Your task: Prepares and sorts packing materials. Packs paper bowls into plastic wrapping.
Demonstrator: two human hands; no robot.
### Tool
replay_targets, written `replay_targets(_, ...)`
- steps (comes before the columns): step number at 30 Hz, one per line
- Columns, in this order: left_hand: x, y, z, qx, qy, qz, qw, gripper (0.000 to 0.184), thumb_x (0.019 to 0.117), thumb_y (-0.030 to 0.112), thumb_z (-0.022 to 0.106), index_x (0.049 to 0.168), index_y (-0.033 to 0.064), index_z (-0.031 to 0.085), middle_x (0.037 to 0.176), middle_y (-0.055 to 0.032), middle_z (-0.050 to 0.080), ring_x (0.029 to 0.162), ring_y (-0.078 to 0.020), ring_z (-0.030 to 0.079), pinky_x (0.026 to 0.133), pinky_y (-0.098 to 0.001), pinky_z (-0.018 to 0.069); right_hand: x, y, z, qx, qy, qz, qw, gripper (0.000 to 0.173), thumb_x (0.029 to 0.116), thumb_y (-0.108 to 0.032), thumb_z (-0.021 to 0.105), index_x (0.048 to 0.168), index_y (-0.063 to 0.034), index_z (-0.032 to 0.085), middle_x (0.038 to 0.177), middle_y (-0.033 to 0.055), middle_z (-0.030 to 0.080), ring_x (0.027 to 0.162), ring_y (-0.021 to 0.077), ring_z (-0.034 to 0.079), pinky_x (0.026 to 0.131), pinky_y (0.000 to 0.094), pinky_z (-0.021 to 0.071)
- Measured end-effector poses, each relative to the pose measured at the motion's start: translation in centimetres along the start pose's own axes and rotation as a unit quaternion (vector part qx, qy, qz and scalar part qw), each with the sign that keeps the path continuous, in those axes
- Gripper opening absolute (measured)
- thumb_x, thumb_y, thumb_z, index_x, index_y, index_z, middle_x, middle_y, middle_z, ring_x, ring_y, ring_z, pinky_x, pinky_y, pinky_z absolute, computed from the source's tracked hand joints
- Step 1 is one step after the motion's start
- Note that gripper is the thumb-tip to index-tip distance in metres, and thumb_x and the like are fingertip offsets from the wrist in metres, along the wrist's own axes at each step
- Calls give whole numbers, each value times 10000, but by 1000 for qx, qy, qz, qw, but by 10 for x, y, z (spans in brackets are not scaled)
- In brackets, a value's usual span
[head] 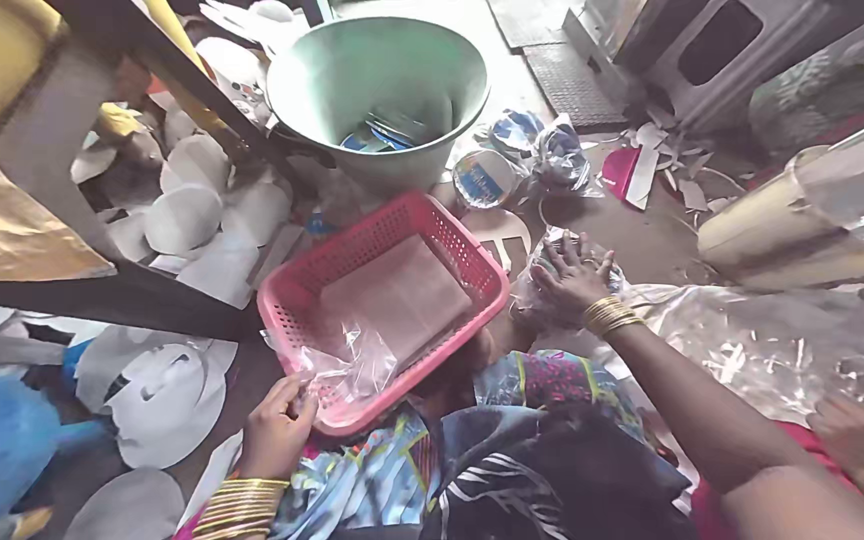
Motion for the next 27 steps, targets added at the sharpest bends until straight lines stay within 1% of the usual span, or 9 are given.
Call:
replay_targets(3, 3, -1, 1, 0, -12, -8, 1000, 331, 883, 113, 589, 1104, -92, 725, 1174, -268, 705, 979, -398, 708, 843, -565, 547, 4, 1, 5, 2, -22, 1, 1000, 757, 1000, -742, 224, 1649, -352, 213, 1742, 92, 34, 1591, 392, -57, 1133, 790, -110)
replay_targets(7, 2, -2, 3, -6, -10, -4, 1000, 344, 878, 124, 582, 1112, -84, 726, 1158, -259, 710, 971, -390, 705, 834, -551, 550, 5, 4, 12, 1, -17, -4, 1000, 761, 994, -753, 201, 1650, -368, 192, 1743, 90, 31, 1592, 375, -76, 1139, 786, -109)
replay_targets(11, 1, 1, 1, 5, -5, 10, 1000, 351, 875, 138, 589, 1101, -93, 726, 1148, -268, 712, 980, -398, 712, 841, -563, 553, 2, 2, 15, 5, -1, -6, 1000, 785, 979, -771, 192, 1647, -359, 211, 1743, 82, 37, 1592, 377, -77, 1141, 783, -113)
replay_targets(18, 0, 4, -1, -10, 1, 9, 1000, 324, 875, 106, 607, 1105, -88, 727, 1151, -263, 711, 995, -400, 707, 854, -563, 549, 2, 2, 16, 14, -15, 1, 1000, 768, 988, -759, 195, 1650, -369, 187, 1745, 62, 7, 1590, 368, -102, 1144, 772, -128)
replay_targets(21, -4, 6, 0, -10, -1, 3, 1000, 315, 877, 85, 624, 1119, -91, 722, 1156, -268, 708, 994, -410, 710, 867, -579, 549, -1, 1, 14, 8, -8, -3, 1000, 781, 988, -753, 191, 1652, -341, 198, 1741, 89, 32, 1588, 397, -78, 1139, 781, -127)
replay_targets(23, -5, 8, -1, -5, -4, -5, 1000, 309, 872, 78, 625, 1116, -82, 727, 1154, -260, 709, 969, -409, 711, 840, -584, 553, -4, -5, 6, -5, -23, 9, 1000, 783, 998, -735, 232, 1655, -310, 206, 1735, 130, 56, 1585, 425, -49, 1140, 783, -116)
replay_targets(24, -5, 8, -2, -5, -7, -8, 1000, 304, 872, 72, 632, 1116, -80, 729, 1162, -257, 710, 985, -411, 712, 850, -584, 555, -5, -11, -2, -13, -44, 21, 999, 781, 1010, -712, 278, 1658, -283, 203, 1731, 155, 61, 1581, 442, -36, 1139, 791, -97)
replay_targets(26, -3, 7, 0, -10, -10, -8, 1000, 301, 870, 81, 632, 1106, -75, 734, 1158, -244, 717, 990, -395, 717, 855, -573, 558, 5, -23, -25, 5, -62, 28, 998, 818, 1015, -642, 442, 1652, -176, 229, 1711, 220, 109, 1574, 470, 15, 1150, 791, -40)
replay_targets(27, -2, 5, 1, -10, -9, -6, 1000, 295, 871, 91, 629, 1093, -70, 739, 1135, -234, 725, 965, -379, 721, 840, -564, 563, 16, -31, -38, 37, -44, 17, 998, 850, 1000, -599, 532, 1641, -119, 248, 1699, 234, 152, 1576, 459, 48, 1167, 775, -6)
Point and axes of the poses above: each hand's wrist, its own x-axis towards the middle knuckle, its own z-axis out of the palm, y = z × x, the point moved 9 cm from there along x, towards the middle knuckle
